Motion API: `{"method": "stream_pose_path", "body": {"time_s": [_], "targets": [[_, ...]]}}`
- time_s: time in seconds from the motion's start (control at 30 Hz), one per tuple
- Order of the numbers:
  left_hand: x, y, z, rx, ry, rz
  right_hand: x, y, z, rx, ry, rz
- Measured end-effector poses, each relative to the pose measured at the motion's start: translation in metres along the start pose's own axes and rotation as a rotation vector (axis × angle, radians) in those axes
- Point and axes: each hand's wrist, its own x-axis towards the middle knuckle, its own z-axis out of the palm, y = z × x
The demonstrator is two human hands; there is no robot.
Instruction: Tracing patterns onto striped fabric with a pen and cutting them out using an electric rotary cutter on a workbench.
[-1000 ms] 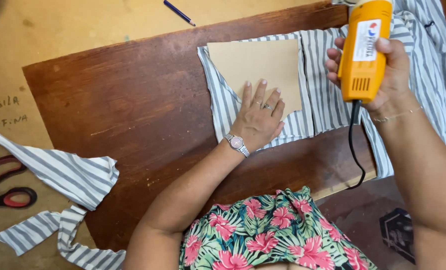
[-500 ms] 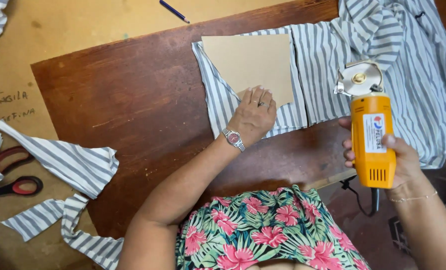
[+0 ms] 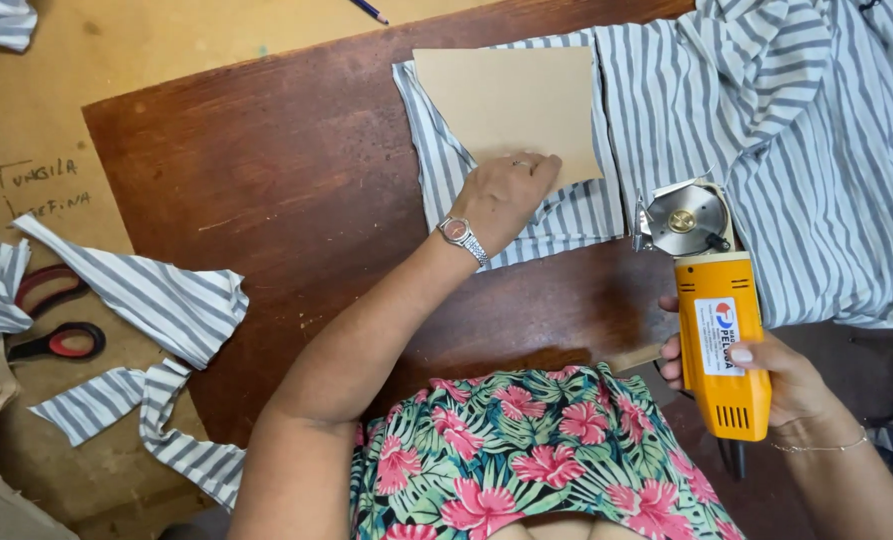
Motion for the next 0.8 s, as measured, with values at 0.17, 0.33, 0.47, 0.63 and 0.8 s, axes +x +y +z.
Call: {"method": "stream_pose_path", "body": {"time_s": [0.17,0.33,0.47,0.63,0.8], "targets": [[-0.018,-0.022,0.044,0.242,0.151,0.264,0.001,0.001,0.000,-0.008,-0.018,0.015],[-0.018,-0.029,0.052,0.061,0.226,0.222,0.002,0.006,0.001,-0.041,0.045,0.007],[-0.008,-0.006,-0.052,0.025,0.595,0.189,0.000,0.005,-0.001,-0.106,0.089,0.013],[-0.049,-0.032,-0.146,0.615,1.063,0.204,-0.010,-0.002,-0.007,-0.212,0.198,0.078],[-0.105,-0.027,-0.160,0.894,0.885,0.142,-0.024,-0.014,-0.021,-0.300,0.566,0.237]]}}
